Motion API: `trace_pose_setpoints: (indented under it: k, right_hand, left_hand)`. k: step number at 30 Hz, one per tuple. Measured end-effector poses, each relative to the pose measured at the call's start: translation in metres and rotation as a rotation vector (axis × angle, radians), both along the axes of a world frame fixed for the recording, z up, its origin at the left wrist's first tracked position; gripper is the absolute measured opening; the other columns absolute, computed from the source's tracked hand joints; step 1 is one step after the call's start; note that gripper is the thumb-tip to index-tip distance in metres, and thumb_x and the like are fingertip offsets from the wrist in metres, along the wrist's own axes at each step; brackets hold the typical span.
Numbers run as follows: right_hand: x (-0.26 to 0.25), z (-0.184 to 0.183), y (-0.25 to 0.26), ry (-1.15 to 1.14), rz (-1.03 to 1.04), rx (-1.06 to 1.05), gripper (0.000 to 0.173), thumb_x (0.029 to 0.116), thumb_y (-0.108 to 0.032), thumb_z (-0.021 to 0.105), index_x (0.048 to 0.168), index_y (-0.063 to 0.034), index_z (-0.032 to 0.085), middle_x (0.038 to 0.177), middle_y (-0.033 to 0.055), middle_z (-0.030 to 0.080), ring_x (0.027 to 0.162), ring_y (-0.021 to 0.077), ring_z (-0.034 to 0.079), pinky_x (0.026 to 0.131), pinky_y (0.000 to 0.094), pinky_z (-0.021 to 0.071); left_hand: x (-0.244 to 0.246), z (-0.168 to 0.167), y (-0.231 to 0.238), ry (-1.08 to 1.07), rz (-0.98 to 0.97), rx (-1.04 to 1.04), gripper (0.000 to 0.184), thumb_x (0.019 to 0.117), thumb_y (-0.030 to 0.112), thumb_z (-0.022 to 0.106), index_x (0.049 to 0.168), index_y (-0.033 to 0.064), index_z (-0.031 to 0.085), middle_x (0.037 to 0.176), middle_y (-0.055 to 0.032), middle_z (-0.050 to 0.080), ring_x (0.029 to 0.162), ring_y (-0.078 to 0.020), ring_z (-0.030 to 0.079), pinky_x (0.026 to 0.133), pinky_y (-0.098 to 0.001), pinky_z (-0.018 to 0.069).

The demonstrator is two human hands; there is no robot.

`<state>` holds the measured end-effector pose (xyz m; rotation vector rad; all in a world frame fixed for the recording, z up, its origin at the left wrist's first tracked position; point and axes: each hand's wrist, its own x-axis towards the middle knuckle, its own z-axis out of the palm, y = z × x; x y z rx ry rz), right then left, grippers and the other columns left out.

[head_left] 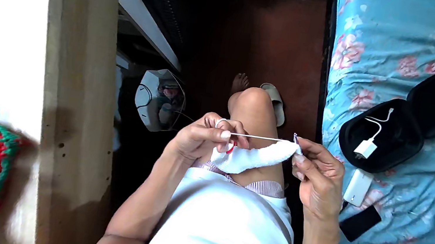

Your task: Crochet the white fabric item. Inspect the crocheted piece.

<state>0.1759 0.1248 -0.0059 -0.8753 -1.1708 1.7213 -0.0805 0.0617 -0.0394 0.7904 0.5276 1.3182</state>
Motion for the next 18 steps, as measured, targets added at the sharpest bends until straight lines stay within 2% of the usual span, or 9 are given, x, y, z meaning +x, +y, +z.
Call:
trace_pose_setpoints:
  k: [3, 4, 5, 6, 7, 9, 12, 16, 18]
  right_hand:
    - [0.001, 0.0, -0.001, 0.028, -0.018, -0.025, 0.023, 0.0921, 0.001, 0.065, 0.111, -0.0051, 0.077, 0.092, 0.0027, 0.075, 0.062, -0.0022, 0.056, 0.054, 0.0131, 0.0451]
    - [0.001, 0.0, -0.002, 0.026, -0.022, -0.022, 0.024, 0.0923, 0.001, 0.064, 0.112, -0.0047, 0.077, 0.092, 0.0028, 0.074, 0.062, -0.0019, 0.056, 0.054, 0.0133, 0.0451]
    - [0.001, -0.001, -0.003, 0.018, -0.023, -0.008, 0.024, 0.0926, 0.001, 0.064, 0.112, -0.0043, 0.076, 0.094, 0.0031, 0.074, 0.063, -0.0017, 0.056, 0.055, 0.0135, 0.0453]
    - [0.0, -0.001, -0.004, 0.001, -0.018, 0.013, 0.024, 0.0934, 0.001, 0.063, 0.113, -0.0043, 0.076, 0.096, 0.0027, 0.074, 0.064, -0.0017, 0.057, 0.056, 0.0137, 0.0459]
    - [0.0, -0.001, -0.006, -0.023, -0.013, 0.037, 0.025, 0.0939, 0.001, 0.062, 0.114, -0.0047, 0.076, 0.098, 0.0018, 0.074, 0.066, -0.0019, 0.057, 0.058, 0.0138, 0.0468]
    - [-0.003, -0.002, -0.011, -0.067, -0.013, 0.088, 0.026, 0.0941, 0.002, 0.061, 0.115, -0.0041, 0.075, 0.099, 0.0005, 0.074, 0.068, -0.0021, 0.058, 0.059, 0.0142, 0.0476]
    - [-0.006, -0.006, -0.018, -0.115, -0.021, 0.155, 0.028, 0.0942, 0.005, 0.058, 0.116, -0.0016, 0.073, 0.101, 0.0005, 0.074, 0.074, -0.001, 0.062, 0.065, 0.0153, 0.052]
    - [-0.008, -0.01, -0.024, -0.114, -0.038, 0.131, 0.027, 0.0938, 0.006, 0.058, 0.116, 0.0011, 0.072, 0.103, 0.0025, 0.075, 0.082, 0.0021, 0.067, 0.071, 0.018, 0.0562]
    - [-0.01, -0.011, -0.026, -0.095, -0.051, 0.072, 0.027, 0.0934, 0.006, 0.058, 0.116, 0.0011, 0.072, 0.099, 0.0017, 0.074, 0.073, -0.0006, 0.061, 0.063, 0.0152, 0.0508]
  left_hand:
    - [-0.002, 0.005, 0.002, 0.024, 0.018, 0.033, 0.028, 0.0957, 0.039, 0.067, 0.08, 0.0178, 0.077, 0.102, 0.0008, 0.075, 0.095, -0.0098, 0.07, 0.082, -0.0267, 0.0562]
    - [0.002, 0.007, 0.002, 0.017, 0.043, 0.015, 0.023, 0.0944, 0.037, 0.069, 0.089, 0.0169, 0.079, 0.108, -0.0012, 0.074, 0.1, -0.0122, 0.069, 0.086, -0.0288, 0.0557]
    - [0.007, 0.01, 0.003, 0.01, 0.065, -0.012, 0.025, 0.093, 0.034, 0.072, 0.108, 0.0156, 0.079, 0.116, -0.0034, 0.073, 0.108, -0.0153, 0.067, 0.093, -0.0321, 0.0552]
    - [0.016, 0.014, 0.004, 0.031, 0.091, -0.045, 0.04, 0.091, 0.031, 0.074, 0.128, 0.015, 0.071, 0.121, -0.0045, 0.071, 0.111, -0.0164, 0.066, 0.095, -0.0332, 0.0545]
    - [0.025, 0.019, 0.005, 0.074, 0.117, -0.082, 0.056, 0.0885, 0.024, 0.075, 0.142, 0.0155, 0.06, 0.122, -0.0042, 0.07, 0.11, -0.016, 0.066, 0.095, -0.0331, 0.0541]
    - [0.044, 0.03, 0.008, 0.177, 0.15, -0.127, 0.08, 0.0841, 0.007, 0.072, 0.156, 0.0164, 0.04, 0.117, -0.0026, 0.07, 0.104, -0.0146, 0.066, 0.092, -0.0316, 0.0551]
    - [0.065, 0.041, 0.011, 0.282, 0.218, -0.144, 0.089, 0.0818, -0.011, 0.066, 0.16, 0.0109, 0.03, 0.104, -0.0036, 0.07, 0.091, -0.012, 0.069, 0.085, -0.029, 0.0583]
    - [0.076, 0.048, 0.01, 0.38, 0.31, -0.22, 0.093, 0.0824, -0.015, 0.067, 0.162, 0.0126, 0.027, 0.09, -0.0043, 0.069, 0.078, -0.0109, 0.068, 0.075, -0.026, 0.059]
    - [0.079, 0.049, 0.009, 0.394, 0.314, -0.269, 0.097, 0.0826, -0.015, 0.067, 0.164, 0.0152, 0.021, 0.088, -0.0045, 0.068, 0.075, -0.0107, 0.067, 0.073, -0.0254, 0.0587]
